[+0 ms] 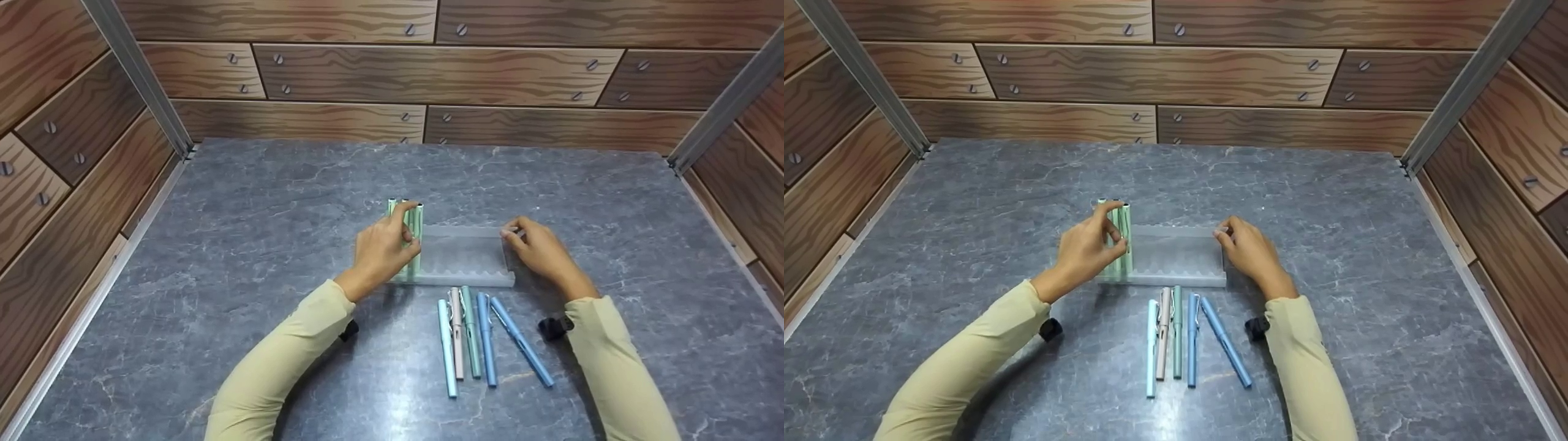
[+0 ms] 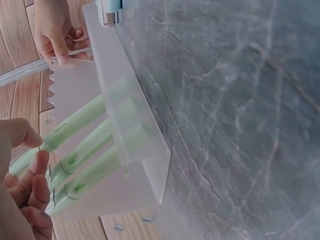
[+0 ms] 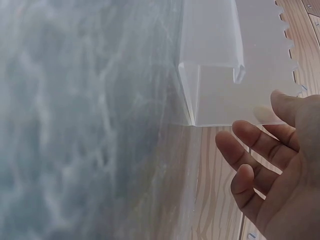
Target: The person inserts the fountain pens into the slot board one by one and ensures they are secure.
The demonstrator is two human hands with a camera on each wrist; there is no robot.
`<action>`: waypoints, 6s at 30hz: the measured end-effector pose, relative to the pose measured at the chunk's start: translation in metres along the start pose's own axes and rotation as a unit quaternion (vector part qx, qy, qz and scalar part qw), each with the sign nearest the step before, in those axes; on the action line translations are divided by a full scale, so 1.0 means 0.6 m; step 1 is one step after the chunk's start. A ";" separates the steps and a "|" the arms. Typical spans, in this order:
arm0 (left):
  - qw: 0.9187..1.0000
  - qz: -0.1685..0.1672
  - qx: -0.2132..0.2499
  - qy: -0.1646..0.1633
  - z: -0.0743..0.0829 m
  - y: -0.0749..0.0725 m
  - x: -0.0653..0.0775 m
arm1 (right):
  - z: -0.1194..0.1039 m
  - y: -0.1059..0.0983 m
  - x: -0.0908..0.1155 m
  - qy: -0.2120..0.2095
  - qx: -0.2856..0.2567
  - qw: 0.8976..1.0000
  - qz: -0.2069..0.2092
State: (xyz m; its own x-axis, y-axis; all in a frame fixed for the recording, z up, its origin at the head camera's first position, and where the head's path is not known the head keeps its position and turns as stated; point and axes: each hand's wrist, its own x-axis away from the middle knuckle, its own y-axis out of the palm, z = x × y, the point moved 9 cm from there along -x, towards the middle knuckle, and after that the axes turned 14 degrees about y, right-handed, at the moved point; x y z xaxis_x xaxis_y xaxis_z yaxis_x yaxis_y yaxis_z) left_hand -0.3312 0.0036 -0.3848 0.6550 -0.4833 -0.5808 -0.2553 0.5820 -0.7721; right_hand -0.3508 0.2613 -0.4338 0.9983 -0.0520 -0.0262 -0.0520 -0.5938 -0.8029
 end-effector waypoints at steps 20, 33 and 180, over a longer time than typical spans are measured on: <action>0.999 -0.044 0.004 -0.015 -0.004 0.000 0.002 | -0.004 -0.003 0.003 -0.003 0.007 1.000 0.008; 0.997 -0.075 0.028 -0.005 0.008 0.003 0.018 | -0.008 -0.006 0.006 -0.025 -0.010 0.999 0.023; 0.873 -0.212 0.424 -0.113 0.083 0.100 0.085 | -0.001 0.001 -0.001 0.000 0.005 1.000 -0.001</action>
State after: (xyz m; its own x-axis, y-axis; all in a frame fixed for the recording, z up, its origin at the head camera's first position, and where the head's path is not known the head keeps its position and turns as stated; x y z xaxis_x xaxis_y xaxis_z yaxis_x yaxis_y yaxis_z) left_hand -0.2777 0.0468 -0.4480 0.7107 -0.6875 -0.1495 0.5997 0.7031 -0.3822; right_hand -0.3513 0.2605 -0.4339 0.9984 -0.0504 -0.0256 -0.0503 -0.5857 -0.8090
